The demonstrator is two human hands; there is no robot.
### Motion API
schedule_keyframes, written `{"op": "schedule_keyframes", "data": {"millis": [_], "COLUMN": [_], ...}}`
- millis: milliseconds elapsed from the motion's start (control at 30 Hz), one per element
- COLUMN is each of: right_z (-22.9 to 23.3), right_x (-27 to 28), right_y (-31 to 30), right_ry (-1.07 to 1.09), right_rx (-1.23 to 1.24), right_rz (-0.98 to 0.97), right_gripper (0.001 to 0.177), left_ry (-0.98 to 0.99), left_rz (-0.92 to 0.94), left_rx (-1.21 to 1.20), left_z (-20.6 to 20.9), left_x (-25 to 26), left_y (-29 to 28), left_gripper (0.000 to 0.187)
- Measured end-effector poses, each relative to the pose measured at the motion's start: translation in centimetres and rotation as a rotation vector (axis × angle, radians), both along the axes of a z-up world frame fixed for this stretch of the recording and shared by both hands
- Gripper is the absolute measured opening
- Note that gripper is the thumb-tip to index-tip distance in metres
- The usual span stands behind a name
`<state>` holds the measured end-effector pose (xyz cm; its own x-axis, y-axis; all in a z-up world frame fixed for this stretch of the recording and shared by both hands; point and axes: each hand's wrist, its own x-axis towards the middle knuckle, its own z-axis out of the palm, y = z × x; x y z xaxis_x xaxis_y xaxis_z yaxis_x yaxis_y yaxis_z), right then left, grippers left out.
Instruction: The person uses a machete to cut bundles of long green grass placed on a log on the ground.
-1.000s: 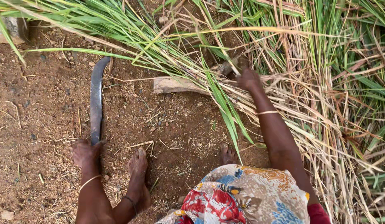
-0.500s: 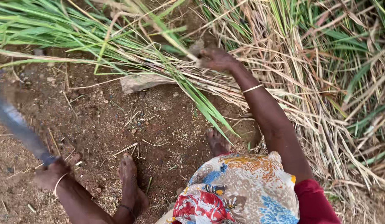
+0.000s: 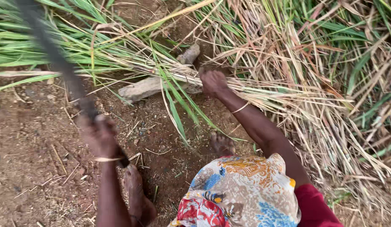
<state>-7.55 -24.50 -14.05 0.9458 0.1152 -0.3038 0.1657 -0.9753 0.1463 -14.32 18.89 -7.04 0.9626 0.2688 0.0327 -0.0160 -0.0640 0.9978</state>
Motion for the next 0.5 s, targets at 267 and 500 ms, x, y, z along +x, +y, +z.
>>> {"op": "schedule_keyframes", "data": {"millis": [267, 500], "right_z": [-0.8, 8.8], "right_x": [6.2, 2.0], "right_y": [5.4, 5.0], "right_ry": [-0.047, 0.24], "right_rx": [0.054, 0.203], "right_rz": [0.015, -0.051], "right_gripper": [0.037, 0.105], "left_ry": [0.069, 0.504], "left_rz": [-0.378, -0.486], "left_rx": [0.976, 0.983], "left_z": [-1.3, -6.7], "left_x": [-0.6, -1.0], "left_y": [-12.5, -13.2], "left_gripper": [0.036, 0.019]}}
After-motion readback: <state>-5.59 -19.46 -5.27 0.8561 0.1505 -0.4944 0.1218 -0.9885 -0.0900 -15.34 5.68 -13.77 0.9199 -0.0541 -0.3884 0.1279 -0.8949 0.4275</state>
